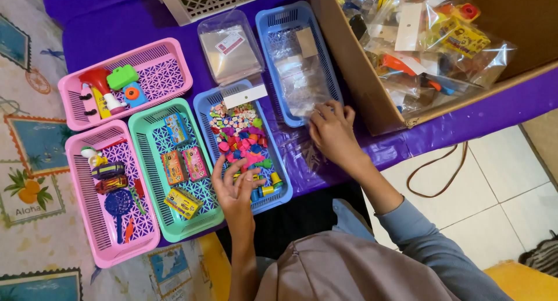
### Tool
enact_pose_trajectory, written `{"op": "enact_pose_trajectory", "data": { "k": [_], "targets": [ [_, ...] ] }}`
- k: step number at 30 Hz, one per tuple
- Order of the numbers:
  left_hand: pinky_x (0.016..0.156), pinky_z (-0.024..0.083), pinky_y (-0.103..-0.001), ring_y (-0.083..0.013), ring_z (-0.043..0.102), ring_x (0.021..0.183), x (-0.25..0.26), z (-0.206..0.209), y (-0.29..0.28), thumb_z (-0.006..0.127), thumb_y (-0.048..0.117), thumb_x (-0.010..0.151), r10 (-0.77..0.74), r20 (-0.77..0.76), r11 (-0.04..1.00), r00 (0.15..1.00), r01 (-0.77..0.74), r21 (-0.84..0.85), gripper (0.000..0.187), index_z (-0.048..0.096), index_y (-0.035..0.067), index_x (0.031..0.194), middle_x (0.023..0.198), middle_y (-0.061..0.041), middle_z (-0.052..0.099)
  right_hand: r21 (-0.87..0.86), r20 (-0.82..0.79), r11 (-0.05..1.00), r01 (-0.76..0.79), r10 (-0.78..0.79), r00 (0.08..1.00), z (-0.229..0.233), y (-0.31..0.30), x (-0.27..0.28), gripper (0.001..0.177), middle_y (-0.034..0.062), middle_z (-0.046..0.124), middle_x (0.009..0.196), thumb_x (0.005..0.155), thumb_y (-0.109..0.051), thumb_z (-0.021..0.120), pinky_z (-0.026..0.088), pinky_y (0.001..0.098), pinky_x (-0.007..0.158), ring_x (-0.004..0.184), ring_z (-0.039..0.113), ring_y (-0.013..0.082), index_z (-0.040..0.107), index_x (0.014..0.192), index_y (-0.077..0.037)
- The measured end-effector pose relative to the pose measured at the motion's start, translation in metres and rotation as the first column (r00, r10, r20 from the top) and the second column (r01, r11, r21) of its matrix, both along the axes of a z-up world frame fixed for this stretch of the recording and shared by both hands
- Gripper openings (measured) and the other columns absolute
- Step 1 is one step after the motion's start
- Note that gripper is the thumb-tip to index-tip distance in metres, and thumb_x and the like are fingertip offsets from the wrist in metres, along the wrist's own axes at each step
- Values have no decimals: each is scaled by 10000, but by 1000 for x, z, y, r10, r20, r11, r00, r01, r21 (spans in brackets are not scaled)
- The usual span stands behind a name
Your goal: Sorting and packaging small toy components into plastic bags.
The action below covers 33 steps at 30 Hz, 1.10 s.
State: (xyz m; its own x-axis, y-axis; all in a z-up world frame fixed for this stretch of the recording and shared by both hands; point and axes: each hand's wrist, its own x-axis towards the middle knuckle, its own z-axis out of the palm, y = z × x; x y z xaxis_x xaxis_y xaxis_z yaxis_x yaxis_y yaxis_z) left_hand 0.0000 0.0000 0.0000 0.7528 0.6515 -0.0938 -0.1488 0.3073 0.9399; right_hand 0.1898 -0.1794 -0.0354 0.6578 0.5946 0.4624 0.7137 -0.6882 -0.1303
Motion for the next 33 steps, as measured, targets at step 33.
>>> {"op": "enact_pose_trajectory", "data": {
  "k": [33],
  "targets": [
    [830, 634, -373, -350, 693, 1132, 20, -5, -43, 710, 79, 936, -361, -102, 898, 927, 375, 231, 521, 517, 32, 1418, 1387, -182, 543, 246, -33, 966, -82, 93, 995, 7, 0, 4, 110, -11, 667, 826, 822, -48, 767, 286, 451, 934, 933, 595, 203, 724, 848, -146]
  ]
}}
